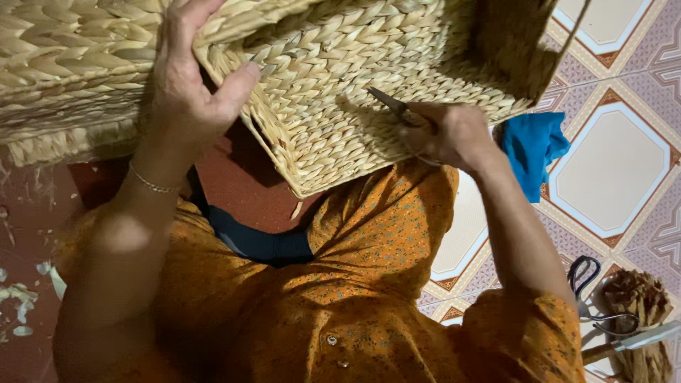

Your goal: The person wipes the interior and exterior surfaces of a woven basket with a blue cloth, then uses scissors to trim loose strands. The person repeats the wiping and trimming on the same basket and then picks up another basket from a stack.

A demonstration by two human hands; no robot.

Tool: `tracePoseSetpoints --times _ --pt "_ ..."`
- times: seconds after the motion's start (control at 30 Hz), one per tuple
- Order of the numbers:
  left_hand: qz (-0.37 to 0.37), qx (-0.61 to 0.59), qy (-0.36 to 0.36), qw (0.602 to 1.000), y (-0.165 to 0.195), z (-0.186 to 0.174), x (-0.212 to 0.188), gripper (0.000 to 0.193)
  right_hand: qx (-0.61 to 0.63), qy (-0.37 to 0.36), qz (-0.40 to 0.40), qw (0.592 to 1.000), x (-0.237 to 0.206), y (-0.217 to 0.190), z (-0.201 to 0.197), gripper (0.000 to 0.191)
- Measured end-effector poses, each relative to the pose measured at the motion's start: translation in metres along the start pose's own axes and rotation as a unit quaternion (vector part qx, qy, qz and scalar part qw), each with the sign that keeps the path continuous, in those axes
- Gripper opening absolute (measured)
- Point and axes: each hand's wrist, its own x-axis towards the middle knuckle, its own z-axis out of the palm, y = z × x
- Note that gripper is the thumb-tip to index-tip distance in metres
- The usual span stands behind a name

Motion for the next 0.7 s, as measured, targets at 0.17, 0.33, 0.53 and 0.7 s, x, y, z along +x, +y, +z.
tracePoseSetpoints --times 0.17,0.33,0.53,0.7 --pt "-0.036 0.002 0.01 0.999 0.005 0.005 -0.011 0.056 -0.119 -0.089 0.096 0.984 0.036 -0.009 0.041 0.055" --pt "-0.054 0.009 0.01 0.998 0.002 0.005 -0.007 0.053 -0.047 -0.004 0.049 0.998 0.036 -0.011 0.052 0.049" --pt "-0.068 0.022 0.007 0.997 -0.006 0.007 -0.013 0.049 -0.042 0.008 0.016 0.999 0.025 -0.024 0.043 0.044" --pt "-0.067 0.02 0.002 0.998 -0.013 0.008 -0.017 0.046 -0.046 -0.064 0.104 0.991 0.023 -0.028 0.045 0.047"
